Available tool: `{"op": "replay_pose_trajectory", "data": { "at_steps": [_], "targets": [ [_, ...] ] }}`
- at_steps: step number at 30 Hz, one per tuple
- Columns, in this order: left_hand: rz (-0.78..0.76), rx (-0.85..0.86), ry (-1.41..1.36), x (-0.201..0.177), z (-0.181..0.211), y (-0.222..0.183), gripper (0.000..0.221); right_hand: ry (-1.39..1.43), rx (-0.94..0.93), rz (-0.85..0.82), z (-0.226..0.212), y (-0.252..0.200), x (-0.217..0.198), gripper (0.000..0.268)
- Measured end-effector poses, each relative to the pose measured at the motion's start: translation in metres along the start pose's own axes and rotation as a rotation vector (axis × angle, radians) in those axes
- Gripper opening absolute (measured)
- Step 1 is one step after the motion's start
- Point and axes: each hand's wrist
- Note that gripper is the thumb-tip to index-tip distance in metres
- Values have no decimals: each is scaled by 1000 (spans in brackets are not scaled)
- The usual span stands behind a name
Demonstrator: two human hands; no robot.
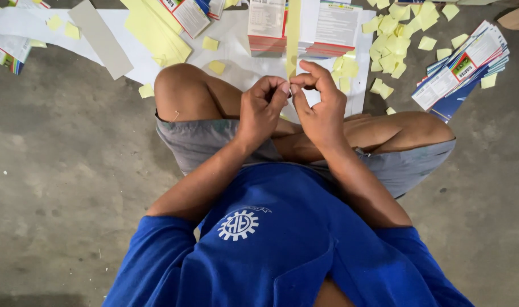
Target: Sorting and aligning printed paper labels while sitting on the floor.
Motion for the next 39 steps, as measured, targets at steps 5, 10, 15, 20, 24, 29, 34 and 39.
{"op": "replay_pose_trajectory", "data": {
  "at_steps": [5, 10, 15, 20, 24, 29, 34, 39],
  "targets": [
    [-51, 80, -39, 1, 1, 0, 15, -32, 23, 8, -6, 2, -1, 41],
    [-42, 187, 32, 0, 13, -1, 11, -102, -64, 35, -8, 2, -4, 42],
    [-67, 399, 125, -6, 19, 2, 8, -83, -24, 3, -6, 6, -10, 46],
    [-86, 468, 252, -5, 23, 3, 7, -86, 14, -11, -2, 9, -9, 48],
    [-7, 588, 275, -2, 22, -1, 7, -53, 47, -9, 4, 6, -8, 43],
    [7, 593, 256, -1, 25, -2, 9, -1, 67, -13, 9, 5, -10, 41],
    [2, 593, 263, -2, 25, -1, 11, 120, 168, -32, 2, 5, -9, 44],
    [1, 603, 245, 2, 23, -3, 13, 94, 116, -8, 9, 5, -9, 41]
  ]
}}
Point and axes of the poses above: each hand's wrist, its own y-axis towards the middle knuckle, its own x-axis out of the palm, z = x × y, and after that the axes turned 10 degrees about z, right-handed
